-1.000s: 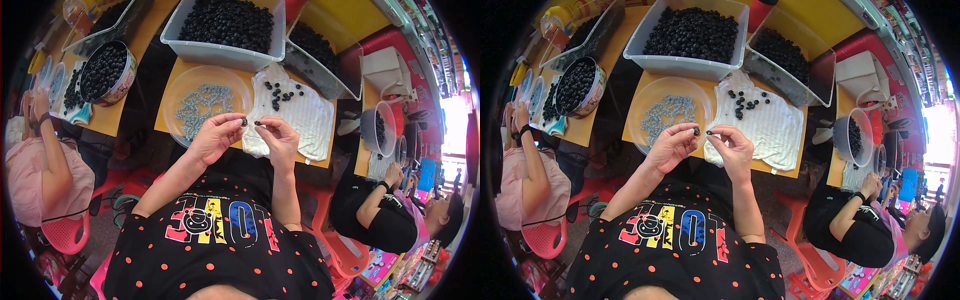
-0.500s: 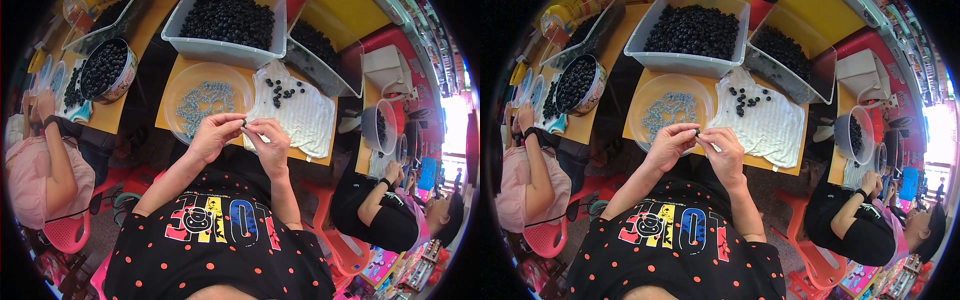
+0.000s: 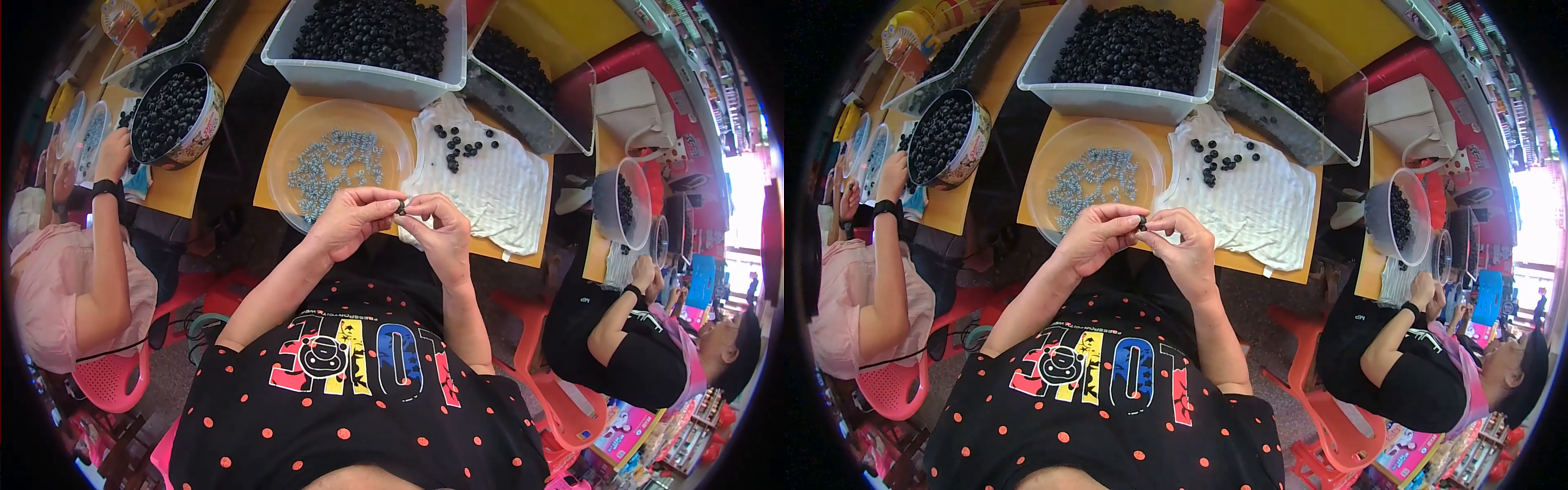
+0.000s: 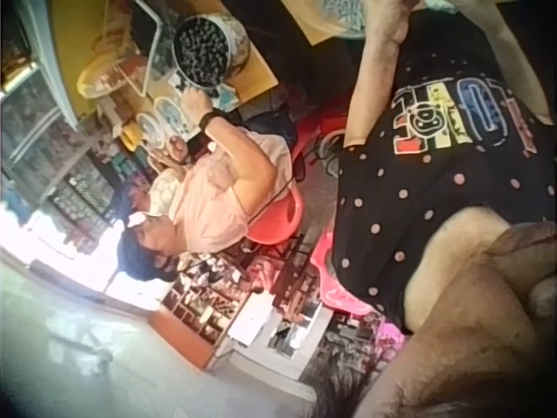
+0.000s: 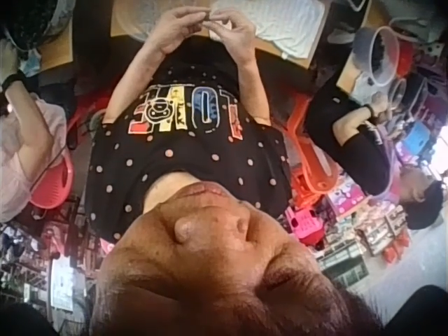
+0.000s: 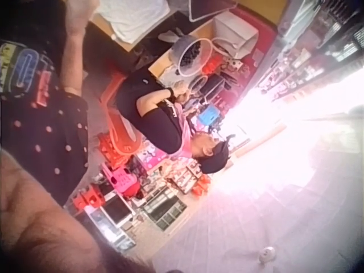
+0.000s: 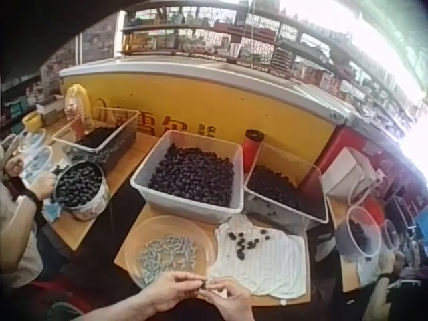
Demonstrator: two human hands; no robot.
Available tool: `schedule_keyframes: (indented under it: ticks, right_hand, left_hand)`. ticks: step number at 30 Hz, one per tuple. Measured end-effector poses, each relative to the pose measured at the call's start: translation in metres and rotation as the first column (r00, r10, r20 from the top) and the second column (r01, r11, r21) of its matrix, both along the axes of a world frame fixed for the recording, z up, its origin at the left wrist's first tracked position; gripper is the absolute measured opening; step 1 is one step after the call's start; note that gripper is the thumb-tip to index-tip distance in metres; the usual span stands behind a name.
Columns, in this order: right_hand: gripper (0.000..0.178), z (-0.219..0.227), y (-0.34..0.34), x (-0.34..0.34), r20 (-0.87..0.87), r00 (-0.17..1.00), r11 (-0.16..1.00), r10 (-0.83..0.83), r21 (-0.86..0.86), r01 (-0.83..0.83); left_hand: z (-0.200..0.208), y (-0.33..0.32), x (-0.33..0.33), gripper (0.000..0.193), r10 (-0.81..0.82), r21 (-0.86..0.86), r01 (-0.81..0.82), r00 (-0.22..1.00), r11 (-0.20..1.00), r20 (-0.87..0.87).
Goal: The person assembles small components by picking black caps and small inserts from containers and fitting the inserts into the caps by hand.
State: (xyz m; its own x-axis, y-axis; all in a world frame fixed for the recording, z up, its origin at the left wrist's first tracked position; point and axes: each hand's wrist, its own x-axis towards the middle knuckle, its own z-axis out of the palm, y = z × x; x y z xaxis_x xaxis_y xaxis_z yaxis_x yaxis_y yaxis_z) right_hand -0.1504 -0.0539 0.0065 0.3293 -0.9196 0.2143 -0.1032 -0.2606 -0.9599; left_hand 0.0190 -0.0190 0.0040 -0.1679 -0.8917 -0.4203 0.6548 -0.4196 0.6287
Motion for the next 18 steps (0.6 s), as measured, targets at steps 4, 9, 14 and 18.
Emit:
schedule_keyframes:
  ticks: [4, 9, 14, 18]
  right_hand:
    - [0.021, -0.001, 0.001, -0.004, 0.127, 0.992, 0.949, 0.026, 0.308, -0.064]
    - [0.025, -0.002, -0.001, -0.008, 0.198, 0.977, 0.922, 0.077, 0.359, -0.145]
    - [0.022, 0.0, 0.005, -0.005, 0.226, 0.974, 0.948, 0.031, 0.302, -0.101]
    - [0.019, 0.006, 0.013, -0.003, -0.02, 0.997, 0.996, -0.08, 0.038, 0.081]
  left_hand:
    - [-0.004, 0.001, -0.001, 0.018, -0.034, 0.004, 0.034, 0.998, 0.999, -0.046]
    - [-0.01, 0.001, -0.006, 0.026, 0.003, -0.01, -0.004, 0.996, 1.0, -0.094]
    - [-0.012, 0.005, -0.008, 0.025, 0.045, -0.049, -0.052, 0.99, 0.997, -0.134]
    - [-0.017, 0.008, -0.013, 0.019, 0.086, -0.038, -0.093, 0.985, 0.995, -0.148]
